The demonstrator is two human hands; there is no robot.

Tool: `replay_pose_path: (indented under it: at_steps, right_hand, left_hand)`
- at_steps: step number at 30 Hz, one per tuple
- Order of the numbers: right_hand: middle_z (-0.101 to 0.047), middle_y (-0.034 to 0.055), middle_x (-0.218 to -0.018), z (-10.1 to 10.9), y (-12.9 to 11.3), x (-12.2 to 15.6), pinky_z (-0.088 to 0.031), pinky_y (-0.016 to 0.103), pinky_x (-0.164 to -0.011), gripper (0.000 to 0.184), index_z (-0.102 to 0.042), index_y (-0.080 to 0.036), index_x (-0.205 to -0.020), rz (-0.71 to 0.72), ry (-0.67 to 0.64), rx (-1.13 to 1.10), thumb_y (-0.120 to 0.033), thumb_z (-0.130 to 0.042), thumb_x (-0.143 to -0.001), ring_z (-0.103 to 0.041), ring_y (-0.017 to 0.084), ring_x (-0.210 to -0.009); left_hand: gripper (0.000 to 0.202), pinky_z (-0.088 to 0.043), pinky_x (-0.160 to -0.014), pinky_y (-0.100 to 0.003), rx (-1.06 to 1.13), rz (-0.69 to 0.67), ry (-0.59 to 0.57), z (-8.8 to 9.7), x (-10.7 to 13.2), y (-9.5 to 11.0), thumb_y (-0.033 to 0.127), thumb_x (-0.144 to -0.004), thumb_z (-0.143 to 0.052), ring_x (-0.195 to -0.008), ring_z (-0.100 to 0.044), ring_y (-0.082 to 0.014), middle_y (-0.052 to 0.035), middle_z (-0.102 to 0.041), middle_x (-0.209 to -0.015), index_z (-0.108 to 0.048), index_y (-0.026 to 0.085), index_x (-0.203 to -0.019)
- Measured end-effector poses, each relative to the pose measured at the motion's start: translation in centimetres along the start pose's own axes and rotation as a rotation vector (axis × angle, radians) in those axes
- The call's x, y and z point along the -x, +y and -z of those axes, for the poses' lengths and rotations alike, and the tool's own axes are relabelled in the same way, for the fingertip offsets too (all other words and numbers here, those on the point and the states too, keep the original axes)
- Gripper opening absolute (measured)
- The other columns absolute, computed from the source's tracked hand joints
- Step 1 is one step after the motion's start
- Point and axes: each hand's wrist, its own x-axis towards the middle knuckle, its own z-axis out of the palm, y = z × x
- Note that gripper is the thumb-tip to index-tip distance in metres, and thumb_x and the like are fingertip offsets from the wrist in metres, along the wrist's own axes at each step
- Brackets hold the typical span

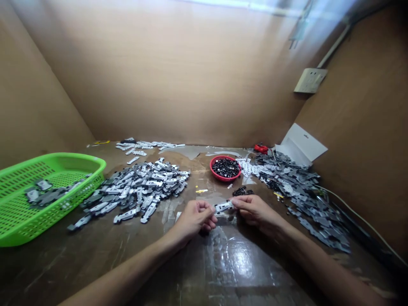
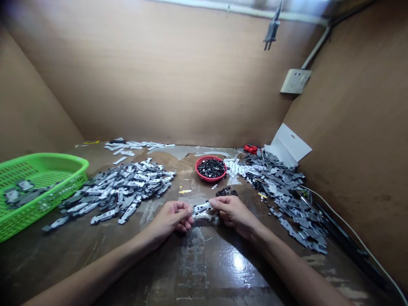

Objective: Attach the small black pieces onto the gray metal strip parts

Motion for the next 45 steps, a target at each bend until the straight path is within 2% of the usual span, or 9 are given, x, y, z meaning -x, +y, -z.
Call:
replay_pose_path:
  at_steps: [4,10,15,26,36,41,45]
  right_hand:
    - [-0.027,-0.0106,-0.046,0.3,0.1,0.0,-0.007,0.016,-0.034,0.036,-0.056,-0.013,-0.075,-0.051,-0.068,-0.055,-0.046,-0.067,-0.068,-0.013,0.001,-0.038]
    - [-0.024,-0.0115,-0.045,0.5,0.1,0.0,-0.006,0.016,-0.034,0.036,-0.054,-0.013,-0.074,-0.098,-0.113,-0.075,-0.046,-0.067,-0.068,-0.011,0.001,-0.037]
    - [-0.024,-0.0113,-0.045,0.8,0.6,-0.3,-0.005,0.016,-0.034,0.036,-0.054,-0.013,-0.072,-0.103,-0.134,-0.093,-0.046,-0.067,-0.068,-0.012,0.001,-0.037]
    - [-0.024,-0.0114,-0.044,0.8,0.9,-0.4,-0.004,0.017,-0.035,0.04,-0.056,-0.012,-0.073,-0.122,-0.151,-0.068,-0.05,-0.067,-0.066,-0.01,0.001,-0.037]
    - [-0.025,-0.0105,-0.047,0.5,1.5,-0.6,-0.005,0.017,-0.034,0.035,-0.054,-0.013,-0.073,-0.037,-0.118,-0.083,-0.046,-0.065,-0.071,-0.011,0.001,-0.038]
    - [-0.025,-0.0102,-0.048,-0.2,0.7,0.0,-0.005,0.018,-0.035,0.033,-0.056,-0.013,-0.077,0.011,-0.102,-0.078,-0.044,-0.065,-0.072,-0.012,0.001,-0.038]
    - [-0.031,-0.0087,-0.05,-0.9,0.5,0.4,-0.008,0.018,-0.036,0.034,-0.059,-0.011,-0.082,0.024,-0.101,-0.048,-0.044,-0.064,-0.072,-0.016,0.001,-0.039]
  left_hand:
    - [0.031,-0.04,-0.047,-0.017,-0.015,-0.016,-0.002,0.0,0.1,0.3,0.042,-0.071,-0.062,-0.049,-0.056,-0.0077,-0.0039,-0.063,-0.063,-0.053,0.012,-0.071]
    - [0.035,-0.04,-0.047,-0.017,-0.032,0.005,-0.045,0.3,-0.1,0.3,0.045,-0.068,-0.064,-0.048,-0.056,-0.0083,-0.0037,-0.063,-0.062,-0.054,0.012,-0.071]
    - [0.035,-0.04,-0.047,-0.017,-0.045,-0.019,-0.072,0.6,-0.2,-0.1,0.046,-0.071,-0.061,-0.049,-0.056,-0.0079,-0.004,-0.063,-0.063,-0.054,0.012,-0.072]
    - [0.036,-0.04,-0.046,-0.016,-0.082,-0.001,-0.056,0.6,-0.3,-0.2,0.048,-0.07,-0.061,-0.049,-0.056,-0.0079,-0.0047,-0.063,-0.064,-0.054,0.012,-0.072]
    - [0.034,-0.043,-0.048,-0.017,-0.085,0.019,-0.047,0.7,-0.4,-0.3,0.046,-0.073,-0.06,-0.051,-0.058,-0.0084,-0.0059,-0.064,-0.066,-0.053,0.012,-0.074]
    - [0.036,-0.047,-0.05,-0.02,-0.057,-0.007,0.042,0.3,-0.2,0.2,0.045,-0.069,-0.065,-0.054,-0.06,-0.0108,-0.0043,-0.063,-0.067,-0.051,0.014,-0.081]
    - [0.04,-0.049,-0.059,-0.021,-0.04,-0.008,-0.008,-0.2,0.1,0.4,0.044,-0.065,-0.069,-0.065,-0.063,-0.013,-0.0073,-0.065,-0.075,-0.056,0.012,-0.087]
